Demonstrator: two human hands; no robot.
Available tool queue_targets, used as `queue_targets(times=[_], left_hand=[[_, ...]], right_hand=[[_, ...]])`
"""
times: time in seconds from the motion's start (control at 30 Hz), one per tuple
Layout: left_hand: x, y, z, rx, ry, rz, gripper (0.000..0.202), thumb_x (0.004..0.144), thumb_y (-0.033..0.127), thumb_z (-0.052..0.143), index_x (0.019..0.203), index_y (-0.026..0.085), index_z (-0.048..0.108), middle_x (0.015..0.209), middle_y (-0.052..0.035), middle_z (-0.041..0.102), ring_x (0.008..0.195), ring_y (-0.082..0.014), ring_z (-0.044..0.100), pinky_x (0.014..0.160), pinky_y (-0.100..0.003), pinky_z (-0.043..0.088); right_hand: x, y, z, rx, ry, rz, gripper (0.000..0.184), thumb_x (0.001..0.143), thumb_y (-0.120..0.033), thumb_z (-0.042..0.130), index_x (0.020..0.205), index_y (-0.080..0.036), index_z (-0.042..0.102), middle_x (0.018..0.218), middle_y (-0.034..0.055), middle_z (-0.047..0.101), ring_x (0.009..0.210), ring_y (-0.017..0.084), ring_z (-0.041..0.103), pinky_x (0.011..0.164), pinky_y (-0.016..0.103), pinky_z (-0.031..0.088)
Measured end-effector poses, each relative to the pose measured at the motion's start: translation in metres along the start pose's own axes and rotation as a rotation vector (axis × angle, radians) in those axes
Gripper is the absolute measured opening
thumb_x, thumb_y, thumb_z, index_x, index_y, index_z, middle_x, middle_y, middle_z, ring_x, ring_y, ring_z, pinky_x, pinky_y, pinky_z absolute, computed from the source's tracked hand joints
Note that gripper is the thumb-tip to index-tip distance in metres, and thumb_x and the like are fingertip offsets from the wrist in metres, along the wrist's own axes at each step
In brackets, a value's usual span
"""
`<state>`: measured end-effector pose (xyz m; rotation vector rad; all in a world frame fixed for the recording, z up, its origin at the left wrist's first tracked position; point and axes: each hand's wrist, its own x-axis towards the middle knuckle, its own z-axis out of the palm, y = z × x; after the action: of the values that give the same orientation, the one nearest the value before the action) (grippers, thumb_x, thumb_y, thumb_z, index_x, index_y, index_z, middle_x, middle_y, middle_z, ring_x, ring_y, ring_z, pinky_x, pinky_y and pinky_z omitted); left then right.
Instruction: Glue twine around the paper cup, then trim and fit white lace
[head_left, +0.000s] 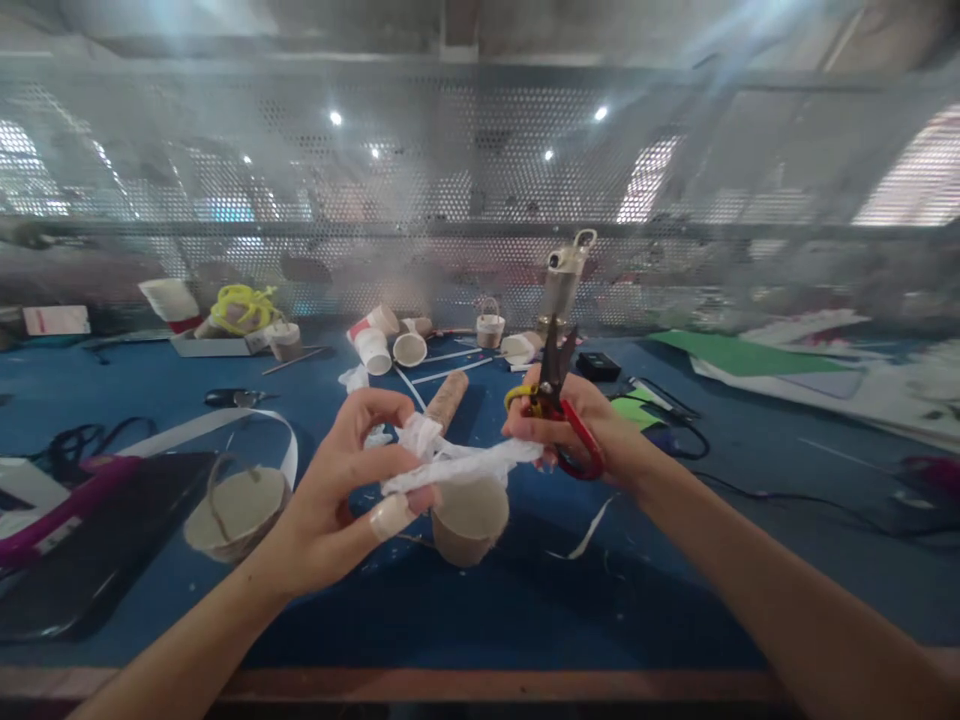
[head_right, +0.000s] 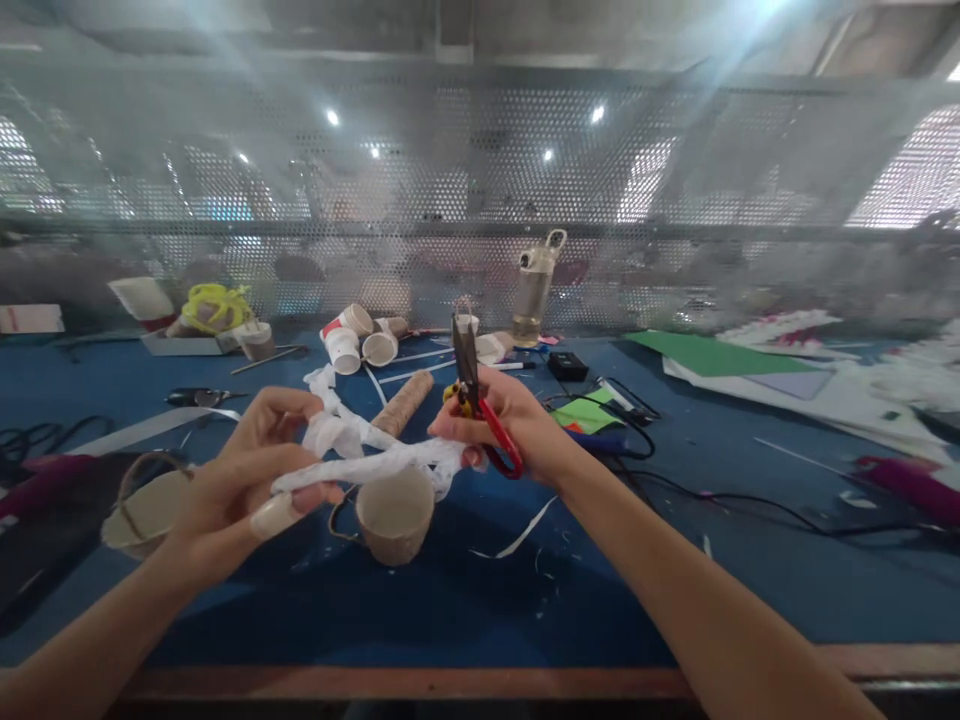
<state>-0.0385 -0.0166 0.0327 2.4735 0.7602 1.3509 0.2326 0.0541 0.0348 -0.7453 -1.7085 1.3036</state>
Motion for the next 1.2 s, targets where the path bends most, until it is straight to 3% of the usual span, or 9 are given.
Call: queue_targets(times=[0.23,0.4,0.5,0.67,0.77,0.9,0.97,1.07,1.2], left_hand=[[0.004,-0.006,0.005,0.432,0.087,0.103,0.021,0.089,0.018,0.063,0.102,0.030,0.075,0.112,-0.0079,0.049,0.108,-0.0276,0.049,0.094,-0.048,0.044],[0.004,-0.003,0.003,-0.012,-0.108,0.042,0.016,0.096,0.018,0.052,0.104,0.023,0.065,0.104,-0.0076,0.067,0.097,-0.0214,0.063,0.086,-0.035,0.052],[0.001,-0.003,0.002,-0.078,-0.150,0.001,0.015,0.097,0.020,0.052,0.106,0.023,0.064,0.097,-0.0056,0.073,0.091,-0.0195,0.068,0.079,-0.029,0.053],[-0.003,-0.001,0.003,-0.072,-0.134,-0.132,0.018,0.097,0.027,0.054,0.108,0.024,0.067,0.090,-0.0020,0.074,0.068,-0.0138,0.064,0.069,-0.024,0.050],[-0.001,0.000,0.004,-0.048,-0.125,-0.141,0.018,0.095,0.025,0.055,0.107,0.025,0.068,0.088,-0.0003,0.073,0.064,-0.0121,0.060,0.067,-0.023,0.048],[0.003,0.000,0.003,-0.010,-0.138,-0.114,0.017,0.092,0.021,0.058,0.106,0.024,0.067,0.088,0.0001,0.071,0.067,-0.0122,0.060,0.064,-0.022,0.044],[0.004,0.000,0.002,-0.007,-0.166,-0.106,0.016,0.093,0.020,0.058,0.106,0.024,0.066,0.087,-0.0001,0.070,0.067,-0.0126,0.060,0.062,-0.022,0.043],[0.006,0.002,0.002,-0.007,-0.208,-0.120,0.014,0.092,0.025,0.062,0.105,0.023,0.067,0.086,-0.0011,0.069,0.068,-0.0134,0.060,0.061,-0.022,0.044],[0.008,0.005,0.001,-0.036,-0.240,-0.089,0.022,0.083,0.030,0.077,0.102,0.022,0.068,0.089,-0.0021,0.070,0.073,-0.0142,0.062,0.065,-0.023,0.047]], right_hand=[[0.005,0.006,-0.015,-0.722,0.107,0.100,0.036,0.074,-0.043,0.080,0.081,-0.022,0.051,0.070,-0.0009,0.069,0.063,0.018,0.067,0.054,0.027,0.049],[0.005,0.019,-0.020,-1.017,0.222,0.178,0.025,0.071,-0.028,0.079,0.079,-0.023,0.056,0.076,0.0053,0.072,0.074,0.026,0.068,0.060,0.031,0.042],[0.004,0.023,-0.020,-1.102,0.221,0.202,0.022,0.069,-0.025,0.080,0.081,-0.022,0.061,0.079,0.0075,0.073,0.076,0.029,0.069,0.062,0.032,0.043],[0.000,0.012,-0.014,-1.091,0.162,0.103,0.028,0.073,-0.016,0.075,0.100,-0.020,0.067,0.100,0.0087,0.075,0.091,0.027,0.071,0.079,0.037,0.051],[-0.006,-0.003,-0.001,-0.972,0.118,-0.090,0.012,0.091,-0.030,0.065,0.100,-0.023,0.069,0.104,0.0054,0.073,0.095,0.022,0.068,0.085,0.034,0.050],[-0.016,-0.013,0.021,-0.544,-0.203,-0.361,0.032,0.086,-0.053,0.072,0.097,-0.023,0.073,0.093,0.0030,0.072,0.084,0.018,0.065,0.076,0.030,0.049],[-0.020,-0.012,0.028,-0.494,-0.292,-0.376,0.031,0.078,-0.048,0.081,0.092,-0.022,0.072,0.089,0.0021,0.071,0.083,0.018,0.063,0.077,0.030,0.048],[-0.023,-0.011,0.031,-0.448,-0.348,-0.325,0.018,0.085,-0.037,0.077,0.081,-0.020,0.070,0.077,0.0000,0.067,0.072,0.014,0.060,0.070,0.027,0.047],[-0.024,-0.014,0.027,-0.289,-0.327,-0.237,0.021,0.077,-0.035,0.084,0.075,-0.019,0.069,0.066,-0.0025,0.063,0.059,0.011,0.053,0.053,0.022,0.041]])
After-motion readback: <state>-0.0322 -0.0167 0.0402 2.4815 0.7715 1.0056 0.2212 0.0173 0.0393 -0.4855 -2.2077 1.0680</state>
